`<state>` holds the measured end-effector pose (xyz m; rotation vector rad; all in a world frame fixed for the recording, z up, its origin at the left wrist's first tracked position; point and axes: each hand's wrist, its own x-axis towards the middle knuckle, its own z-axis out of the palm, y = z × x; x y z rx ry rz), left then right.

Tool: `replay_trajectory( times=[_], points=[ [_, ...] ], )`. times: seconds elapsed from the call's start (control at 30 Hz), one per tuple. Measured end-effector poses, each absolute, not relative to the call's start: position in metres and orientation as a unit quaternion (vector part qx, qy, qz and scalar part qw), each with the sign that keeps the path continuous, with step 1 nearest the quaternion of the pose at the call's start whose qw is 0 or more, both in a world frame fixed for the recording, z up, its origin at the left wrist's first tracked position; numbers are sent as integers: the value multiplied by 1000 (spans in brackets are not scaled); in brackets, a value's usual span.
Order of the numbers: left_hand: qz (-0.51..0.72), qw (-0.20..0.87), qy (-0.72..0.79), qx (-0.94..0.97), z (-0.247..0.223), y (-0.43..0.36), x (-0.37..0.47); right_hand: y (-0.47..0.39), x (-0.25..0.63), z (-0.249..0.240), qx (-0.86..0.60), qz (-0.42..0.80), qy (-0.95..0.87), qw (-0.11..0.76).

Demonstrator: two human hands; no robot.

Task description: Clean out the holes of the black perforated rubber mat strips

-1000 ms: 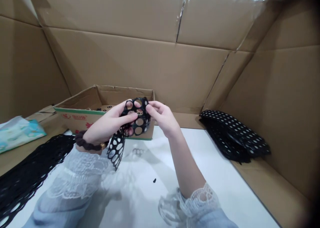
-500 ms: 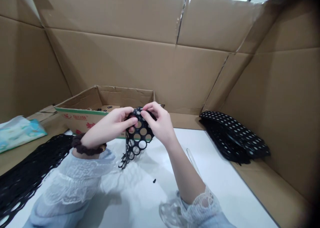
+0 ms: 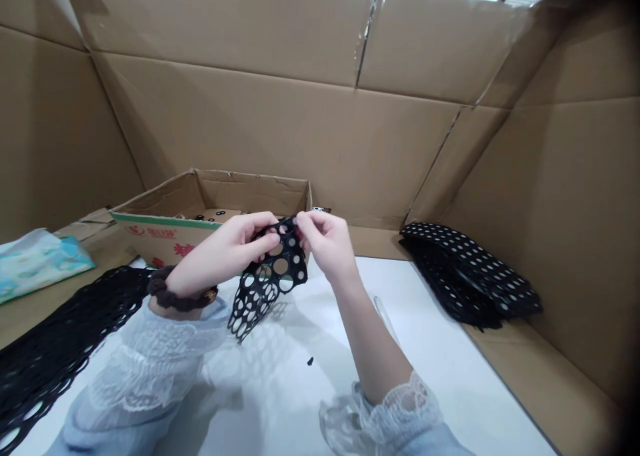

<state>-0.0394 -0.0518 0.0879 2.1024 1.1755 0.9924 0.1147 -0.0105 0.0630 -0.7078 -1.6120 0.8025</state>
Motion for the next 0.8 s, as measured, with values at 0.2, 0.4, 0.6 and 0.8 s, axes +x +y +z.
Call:
replay_trajectory(
  times=[0.2,0.4,0.6,0.8],
  points=[
    [369,290,417,778,87,-52,-35,-17,108,61,-325,299,-603,664],
    [285,363,389,797,93,-62,-44,-6,121,64,-319,240,-515,759],
    [346,348,419,764,99,-64,-48,41,109,30,-354,84,-626,689],
    [361,326,433,758,95,-60,-46,58,107,21,-418,16,-705,572]
  ],
)
